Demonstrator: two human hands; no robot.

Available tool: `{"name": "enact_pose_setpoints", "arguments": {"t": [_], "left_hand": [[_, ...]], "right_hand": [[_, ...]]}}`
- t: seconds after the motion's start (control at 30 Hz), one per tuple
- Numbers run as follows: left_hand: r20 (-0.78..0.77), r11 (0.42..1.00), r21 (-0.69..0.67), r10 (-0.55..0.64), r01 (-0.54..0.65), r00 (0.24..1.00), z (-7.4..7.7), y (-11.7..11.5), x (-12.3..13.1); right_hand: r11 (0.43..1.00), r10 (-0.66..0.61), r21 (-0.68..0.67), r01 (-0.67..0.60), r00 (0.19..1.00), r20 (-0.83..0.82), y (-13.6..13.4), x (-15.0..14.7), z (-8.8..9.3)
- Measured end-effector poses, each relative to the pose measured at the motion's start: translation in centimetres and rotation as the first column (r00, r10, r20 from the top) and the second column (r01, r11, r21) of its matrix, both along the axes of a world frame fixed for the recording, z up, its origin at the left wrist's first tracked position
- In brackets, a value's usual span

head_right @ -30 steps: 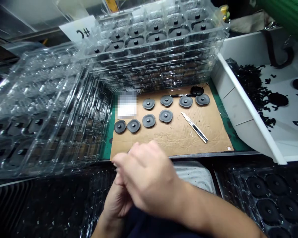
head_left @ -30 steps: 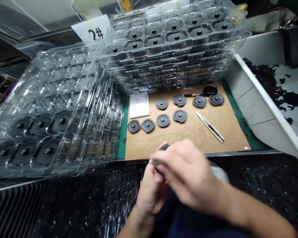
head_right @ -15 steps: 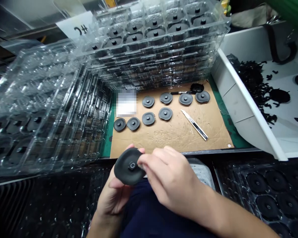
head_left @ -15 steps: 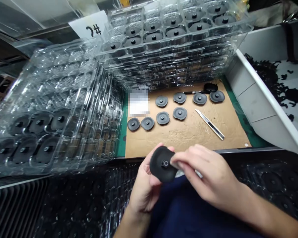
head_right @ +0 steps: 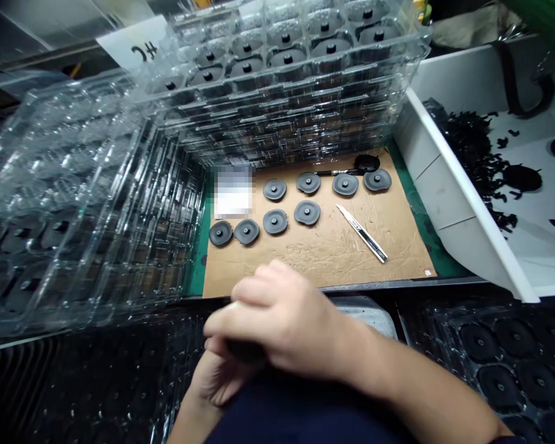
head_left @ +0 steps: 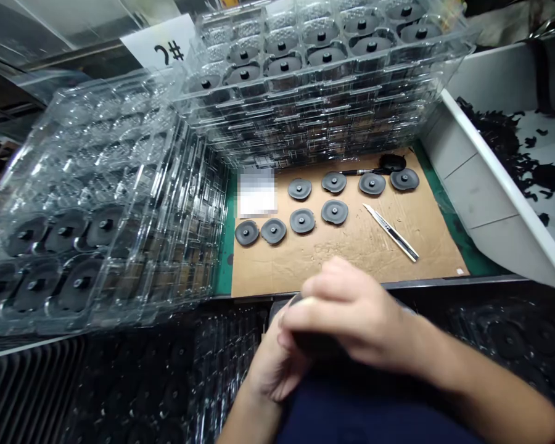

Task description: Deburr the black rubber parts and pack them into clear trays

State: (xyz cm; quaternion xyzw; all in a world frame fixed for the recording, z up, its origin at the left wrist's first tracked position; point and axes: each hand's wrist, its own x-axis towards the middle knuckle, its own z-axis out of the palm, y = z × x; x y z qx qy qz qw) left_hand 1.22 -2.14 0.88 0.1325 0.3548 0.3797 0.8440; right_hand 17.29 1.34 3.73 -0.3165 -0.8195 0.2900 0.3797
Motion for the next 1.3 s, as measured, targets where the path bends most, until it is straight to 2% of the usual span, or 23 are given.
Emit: {"name": "enact_pose_setpoints", "arguments": {"t": [0.07, 0.13, 0.23, 0.33, 0.4, 0.47, 0.53, 0.57, 0.63, 0.7, 0.77, 0.87, 0.93, 0.97, 1.03, 1.1, 1.13, 1.2, 1.3], "left_hand": [[0.061, 1.0, 0.008, -0.018, 0.018, 0.998, -0.3, 0.0, -0.2], [0.125, 1.0, -0.006, -0.028, 0.028, 0.992, -0.4, 0.0, -0.3], [0.18, 0.999, -0.038, -0.02, 0.027, 0.983, -0.5, 0.2, -0.3], [0.195, 0.998, -0.067, 0.0, 0.013, 0.981, -0.7, 0.3, -0.2], [0.205, 0.998, -0.066, 0.01, 0.003, 0.979, -0.9, 0.4, -0.2], [0.203, 0.998, -0.063, 0.017, -0.005, 0.979, -1.0, 0.5, -0.2], [0.194, 0.998, -0.06, 0.017, -0.005, 0.981, -1.1, 0.6, -0.2], [0.187, 0.998, -0.056, 0.013, -0.003, 0.982, -1.1, 0.7, -0.2], [0.146, 1.0, -0.028, 0.005, -0.001, 0.989, -1.3, 0.9, -0.1], [0.036, 0.998, 0.063, 0.02, -0.022, 0.999, -1.4, 1.0, 0.1], [-0.163, 0.974, 0.219, 0.092, -0.055, 0.982, -1.5, 1.0, 0.3], [-0.476, 0.889, 0.457, 0.277, -0.034, 0.835, -1.5, 1.2, 0.5], [-0.596, 0.84, 0.541, 0.34, 0.05, 0.727, -1.4, 1.3, 0.4], [-0.633, 0.822, 0.561, 0.35, 0.097, 0.691, -1.3, 1.4, 0.4], [-0.679, 0.801, 0.578, 0.365, 0.158, 0.637, -0.9, 1.6, 0.4], [-0.688, 0.792, 0.594, 0.407, 0.143, 0.602, -0.5, 1.7, 0.5], [-0.681, 0.79, 0.602, 0.435, 0.113, 0.59, -0.3, 1.7, 0.6], [-0.655, 0.784, 0.619, 0.484, 0.044, 0.581, 0.0, 1.7, 0.8], [-0.629, 0.773, 0.634, 0.506, 0.013, 0.589, 0.3, 1.5, 1.0]], "right_hand": [[0.988, -0.113, -0.112, 0.109, 0.993, -0.027, 1.2, 1.1, -1.4], [0.947, -0.249, -0.201, 0.252, 0.968, 0.044, 2.4, 2.5, -3.9], [0.915, -0.317, -0.184, 0.36, 0.921, 0.225, 3.0, 4.0, -8.6], [0.886, -0.4, -0.112, 0.449, 0.865, 0.302, 2.3, 4.9, -12.3], [0.806, -0.544, -0.073, 0.587, 0.783, 0.301, 1.8, 5.8, -13.6], [0.653, -0.717, -0.027, 0.757, 0.629, 0.301, 1.7, 7.1, -14.1], [0.498, -0.819, 0.005, 0.867, 0.468, 0.331, 2.1, 8.5, -14.5], [0.453, -0.836, 0.013, 0.892, 0.419, 0.355, 2.4, 9.2, -14.8], [0.42, -0.836, 0.014, 0.907, 0.381, 0.396, 2.9, 10.2, -15.4], [0.422, -0.831, 0.003, 0.907, 0.385, 0.402, 3.1, 10.7, -15.9], [0.424, -0.835, -0.016, 0.906, 0.397, 0.38, 2.7, 10.7, -15.9], [0.43, -0.844, -0.063, 0.901, 0.425, 0.328, 1.2, 9.6, -14.1], [0.49, -0.812, -0.139, 0.861, 0.508, 0.286, -0.3, 8.1, -11.6], [0.545, -0.775, -0.187, 0.817, 0.576, 0.259, -1.0, 7.2, -10.0], [0.694, -0.64, -0.296, 0.656, 0.751, 0.165, -2.5, 5.3, -6.8], [0.788, -0.538, -0.302, 0.536, 0.839, 0.084, -3.6, 3.6, -4.2], [0.811, -0.519, -0.278, 0.515, 0.852, 0.066, -4.1, 2.9, -3.3], [0.82, -0.527, -0.235, 0.522, 0.849, 0.05, -4.7, 2.0, -2.3], [0.808, -0.552, -0.214, 0.549, 0.832, 0.05, -5.0, 1.6, -2.2]]}}
